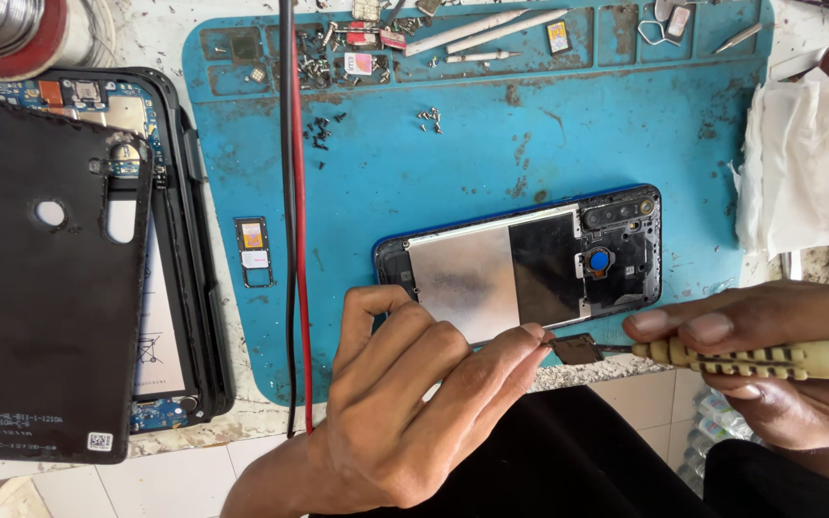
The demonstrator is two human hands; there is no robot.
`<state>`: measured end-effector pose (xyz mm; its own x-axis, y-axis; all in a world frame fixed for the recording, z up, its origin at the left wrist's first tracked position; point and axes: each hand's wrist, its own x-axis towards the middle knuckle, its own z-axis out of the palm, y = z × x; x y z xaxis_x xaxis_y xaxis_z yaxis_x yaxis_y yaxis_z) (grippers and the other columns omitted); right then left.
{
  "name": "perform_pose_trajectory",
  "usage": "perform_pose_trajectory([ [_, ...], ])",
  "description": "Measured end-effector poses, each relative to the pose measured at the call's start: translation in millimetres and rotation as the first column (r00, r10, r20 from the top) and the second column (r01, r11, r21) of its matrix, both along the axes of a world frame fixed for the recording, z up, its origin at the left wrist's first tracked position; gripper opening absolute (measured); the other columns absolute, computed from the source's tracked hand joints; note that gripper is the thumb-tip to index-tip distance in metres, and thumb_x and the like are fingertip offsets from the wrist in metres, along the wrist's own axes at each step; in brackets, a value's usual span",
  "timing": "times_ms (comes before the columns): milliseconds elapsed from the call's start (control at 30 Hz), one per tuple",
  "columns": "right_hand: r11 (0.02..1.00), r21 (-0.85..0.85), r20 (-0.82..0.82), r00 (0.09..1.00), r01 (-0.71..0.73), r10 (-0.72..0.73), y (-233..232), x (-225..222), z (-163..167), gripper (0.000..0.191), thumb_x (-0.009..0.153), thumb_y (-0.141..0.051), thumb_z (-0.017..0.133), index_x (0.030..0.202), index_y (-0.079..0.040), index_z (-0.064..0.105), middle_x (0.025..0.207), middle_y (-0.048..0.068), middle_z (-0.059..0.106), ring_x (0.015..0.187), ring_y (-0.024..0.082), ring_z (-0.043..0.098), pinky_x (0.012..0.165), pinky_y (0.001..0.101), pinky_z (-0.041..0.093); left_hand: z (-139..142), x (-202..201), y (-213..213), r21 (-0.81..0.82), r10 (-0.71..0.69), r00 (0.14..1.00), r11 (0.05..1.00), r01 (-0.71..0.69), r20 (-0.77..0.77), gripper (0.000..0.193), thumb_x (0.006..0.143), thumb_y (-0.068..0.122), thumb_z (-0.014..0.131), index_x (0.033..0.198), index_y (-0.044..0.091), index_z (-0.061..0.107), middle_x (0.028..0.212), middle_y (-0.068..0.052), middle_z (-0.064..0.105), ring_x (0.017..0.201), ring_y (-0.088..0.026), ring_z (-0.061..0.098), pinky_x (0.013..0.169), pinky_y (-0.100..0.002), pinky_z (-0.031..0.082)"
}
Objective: The person solders a small component onto the exposed motherboard of a disassembled smartphone lying on a blue repair mat, holding the board steady with one hand while applying a soldering iron. They then lift the phone, turn it over, and press the rear housing back onto the device.
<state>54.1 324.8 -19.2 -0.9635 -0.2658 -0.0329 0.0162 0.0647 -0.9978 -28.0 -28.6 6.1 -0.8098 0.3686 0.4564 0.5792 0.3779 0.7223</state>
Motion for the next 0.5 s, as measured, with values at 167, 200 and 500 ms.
perform_pose_trajectory([
  [167,0.765,-0.569,0.626,0.762,0.302,0.165,7,-2,-15,0.029,0.104,0.005,0.064,0.13,0.018,0.06,0.128,0.039,0.067,0.091,0.029,0.078,0.078,0.0325,0.065,0,-2,-1,-0.01,-0.026,1.0,1.0,0.026,-0.007,0.032,0.085,0.002,0.091,0.107,-0.001,0.07,0.07,0.001,0.051,0.063,-0.016,0.05,0.07,-0.038,0.04],
  [200,0.651,-0.636,0.717,0.63,0.414,0.299,2,-7,-13,0.033,0.109,0.005,0.059,0.138,0.02,0.056,0.126,0.038,0.066,0.092,0.029,0.076,0.079,0.0316,0.063,0,-2,-1,-0.011,-0.032,0.999,0.999,0.032,-0.003,0.032,0.085,0.001,0.091,0.108,-0.001,0.069,0.07,0.0,0.051,0.064,-0.016,0.05,0.07,-0.038,0.04],
  [500,0.933,-0.346,0.837,0.483,0.102,0.257,6,-35,39,0.033,0.108,0.002,0.057,0.14,0.009,0.056,0.113,0.032,0.07,0.09,0.027,0.074,0.07,0.0359,0.062,11,-1,12,-0.076,0.024,0.998,0.997,-0.028,-0.052,0.023,0.087,0.0,0.085,0.105,-0.003,0.071,0.069,-0.001,0.05,0.063,-0.017,0.051,0.071,-0.041,0.042],
])
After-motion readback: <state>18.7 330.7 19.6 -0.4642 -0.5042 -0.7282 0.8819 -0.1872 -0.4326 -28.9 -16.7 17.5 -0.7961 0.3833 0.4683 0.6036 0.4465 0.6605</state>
